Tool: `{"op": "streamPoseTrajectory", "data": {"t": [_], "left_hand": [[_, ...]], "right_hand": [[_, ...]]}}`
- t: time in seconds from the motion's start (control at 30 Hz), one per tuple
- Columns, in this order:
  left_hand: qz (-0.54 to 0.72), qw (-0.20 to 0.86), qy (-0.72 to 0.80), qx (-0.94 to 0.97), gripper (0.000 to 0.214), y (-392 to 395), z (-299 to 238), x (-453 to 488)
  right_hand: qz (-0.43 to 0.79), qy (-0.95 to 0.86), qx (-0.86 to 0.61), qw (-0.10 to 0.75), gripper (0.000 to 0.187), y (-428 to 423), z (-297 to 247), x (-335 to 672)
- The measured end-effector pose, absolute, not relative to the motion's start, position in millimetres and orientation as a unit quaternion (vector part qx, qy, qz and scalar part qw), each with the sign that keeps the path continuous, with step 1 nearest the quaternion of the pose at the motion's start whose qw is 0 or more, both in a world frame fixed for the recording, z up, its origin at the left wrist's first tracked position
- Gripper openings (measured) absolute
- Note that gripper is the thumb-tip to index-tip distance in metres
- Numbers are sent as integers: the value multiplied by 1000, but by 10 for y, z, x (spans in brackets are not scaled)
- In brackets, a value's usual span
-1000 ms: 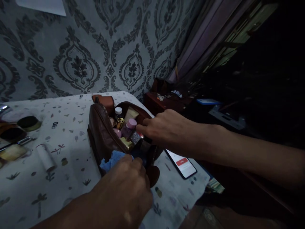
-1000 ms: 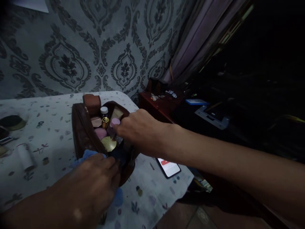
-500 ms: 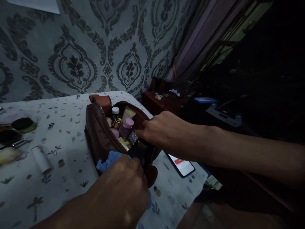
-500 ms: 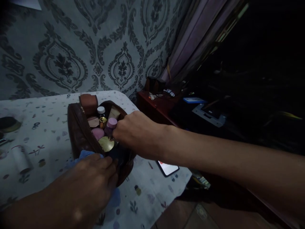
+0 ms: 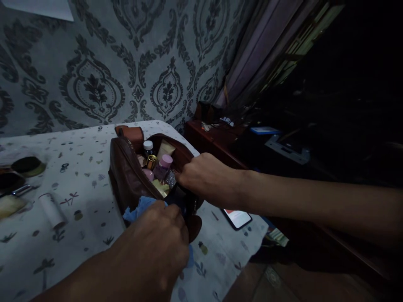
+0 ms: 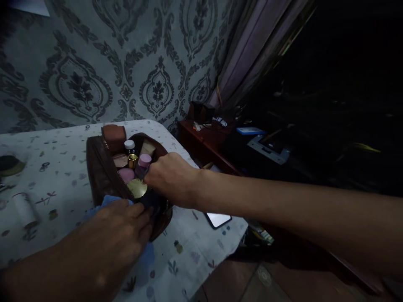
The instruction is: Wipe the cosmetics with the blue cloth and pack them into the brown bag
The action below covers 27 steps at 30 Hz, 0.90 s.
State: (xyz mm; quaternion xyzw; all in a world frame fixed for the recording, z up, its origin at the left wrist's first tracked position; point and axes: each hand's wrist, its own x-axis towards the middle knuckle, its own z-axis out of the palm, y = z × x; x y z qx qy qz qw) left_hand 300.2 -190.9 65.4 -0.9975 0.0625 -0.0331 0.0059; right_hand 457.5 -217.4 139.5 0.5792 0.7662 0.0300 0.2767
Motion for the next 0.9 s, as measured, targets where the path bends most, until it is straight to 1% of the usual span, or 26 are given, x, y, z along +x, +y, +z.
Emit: {"op": "streamPoseTrajectory", "data": {"t": [0.13,0.27,0.3,0.4,0.47,0.5,0.6,0.67,0.8,0.9], "left_hand": [[-34,11,48,-998,24,-1910,584,2989],[-81,24,37,-996,25,-1907,524,2956],[-88,29,36,-995,23,-1908,525,2950],[-85,30,45,-995,19,-1917,564,2944],[-78,26,47,-995,20,-1925,595,2944],[-77,23,46,-996,21,-1928,606,2944],[-78,19,36,-996,20,-1930,606,2946],[-79,18,31,-996,21,-1927,590,2949],[-75,5,31,-997,22,-1926,572,2957],[-68,-5,24,-997,20,-1934,592,2956]], "right_hand": [[28,770,573,280,13,-2162,1394,4583],[30,769,566,296,16,-2161,1449,4563],[36,767,568,296,20,-2174,1469,4560],[59,770,575,271,43,-2237,1519,4584],[60,778,572,252,49,-2285,1534,4626],[53,781,571,246,46,-2305,1536,4650],[35,782,577,235,29,-2336,1529,4717],[30,788,567,239,21,-2330,1518,4748],[37,809,522,267,14,-2290,1492,4782],[44,826,498,261,14,-2292,1476,4802]]}}
